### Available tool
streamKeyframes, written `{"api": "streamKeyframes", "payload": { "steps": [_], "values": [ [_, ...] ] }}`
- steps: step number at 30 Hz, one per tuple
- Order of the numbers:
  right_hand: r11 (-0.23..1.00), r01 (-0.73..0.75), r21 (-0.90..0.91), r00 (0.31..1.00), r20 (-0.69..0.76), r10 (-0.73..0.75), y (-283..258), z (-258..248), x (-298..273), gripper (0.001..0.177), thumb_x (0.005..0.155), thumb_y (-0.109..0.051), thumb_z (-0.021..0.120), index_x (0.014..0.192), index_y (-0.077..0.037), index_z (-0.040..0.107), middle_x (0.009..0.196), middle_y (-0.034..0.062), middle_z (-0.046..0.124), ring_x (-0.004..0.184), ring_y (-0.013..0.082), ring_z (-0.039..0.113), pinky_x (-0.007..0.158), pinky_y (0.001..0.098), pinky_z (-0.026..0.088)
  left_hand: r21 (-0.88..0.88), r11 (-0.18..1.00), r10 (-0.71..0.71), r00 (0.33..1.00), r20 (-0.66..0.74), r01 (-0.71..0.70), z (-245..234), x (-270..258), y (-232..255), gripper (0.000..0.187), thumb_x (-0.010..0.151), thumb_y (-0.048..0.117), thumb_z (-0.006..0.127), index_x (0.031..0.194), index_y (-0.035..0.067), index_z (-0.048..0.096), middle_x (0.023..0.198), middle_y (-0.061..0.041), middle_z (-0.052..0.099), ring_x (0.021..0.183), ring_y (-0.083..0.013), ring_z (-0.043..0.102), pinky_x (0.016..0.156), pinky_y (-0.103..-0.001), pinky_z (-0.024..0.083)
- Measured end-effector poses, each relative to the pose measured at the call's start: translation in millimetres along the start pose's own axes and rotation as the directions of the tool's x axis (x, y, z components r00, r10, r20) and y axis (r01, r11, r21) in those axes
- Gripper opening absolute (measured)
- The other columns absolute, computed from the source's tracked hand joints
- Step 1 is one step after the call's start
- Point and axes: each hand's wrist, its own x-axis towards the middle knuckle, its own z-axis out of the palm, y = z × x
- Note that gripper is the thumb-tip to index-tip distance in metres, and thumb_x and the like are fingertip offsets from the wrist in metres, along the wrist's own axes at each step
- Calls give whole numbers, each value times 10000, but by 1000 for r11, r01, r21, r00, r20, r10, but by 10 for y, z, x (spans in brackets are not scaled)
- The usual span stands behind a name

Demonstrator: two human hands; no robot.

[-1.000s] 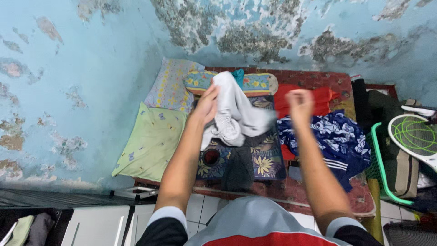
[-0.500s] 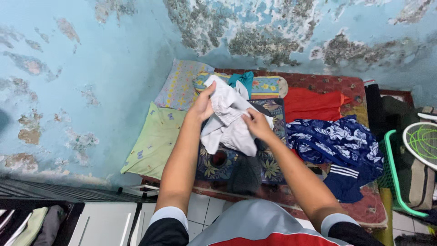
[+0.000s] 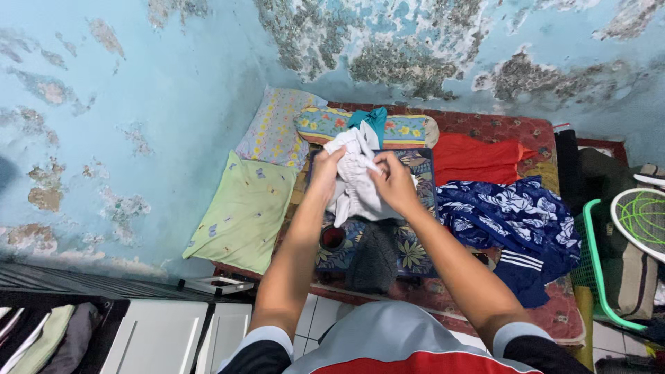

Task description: The person folds a white shirt and grey pants by hand on a mattress and places the folded items into a white plastic storage cabinet.

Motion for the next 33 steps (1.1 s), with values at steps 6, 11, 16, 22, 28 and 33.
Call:
{"api": "streamKeyframes", "payload": {
  "steps": [6,11,16,22,28,33],
  "values": [
    [974,20,224,991,128,-50,631,190,-72,266,929,-76,692,1181,-15,633,964,82,673,837,140,578,739,275,475,189,966,-207,964,167,174,216,-257,437,338,1021,183,604,1292,-18,606,1157,-110,726,1010,-193,720,857,-356,593],
    [929,-254,271,915,379,140,970,508,95,259,926,-84,690,1175,-40,633,976,69,674,845,145,584,743,293,481,295,882,-460,809,365,369,401,-382,229,369,986,170,621,1317,13,573,1136,-129,710,936,-235,718,805,-414,604],
    [837,-394,381,859,476,188,860,714,40,253,924,-93,688,1170,-65,633,989,56,675,853,151,591,746,312,487,235,911,-411,728,549,338,666,-575,-247,405,1019,156,676,1396,38,586,1266,-83,687,1063,-158,703,919,-329,597],
    [809,-477,344,833,472,290,834,841,28,248,921,-103,686,1163,-94,632,1004,41,675,862,158,598,751,333,494,174,943,-321,910,261,283,-41,-184,-104,382,984,202,671,1317,22,616,1194,-126,713,1039,-232,704,902,-411,587],
    [780,-616,106,776,253,578,1026,-8,-40,244,918,-114,684,1156,-124,632,1019,25,676,871,164,606,755,355,500,124,924,-357,933,-51,361,-1348,-52,151,392,986,186,614,1341,20,604,1270,-153,700,1120,-276,698,959,-449,577],
    [943,-262,207,884,-342,320,1652,-931,39,135,974,-72,669,1100,-44,629,954,58,607,848,155,570,731,312,479,-93,933,-353,934,-52,347,-1361,-47,-119,411,995,216,574,1370,51,546,1311,-165,667,1167,-305,682,990,-482,565]
  ]
}}
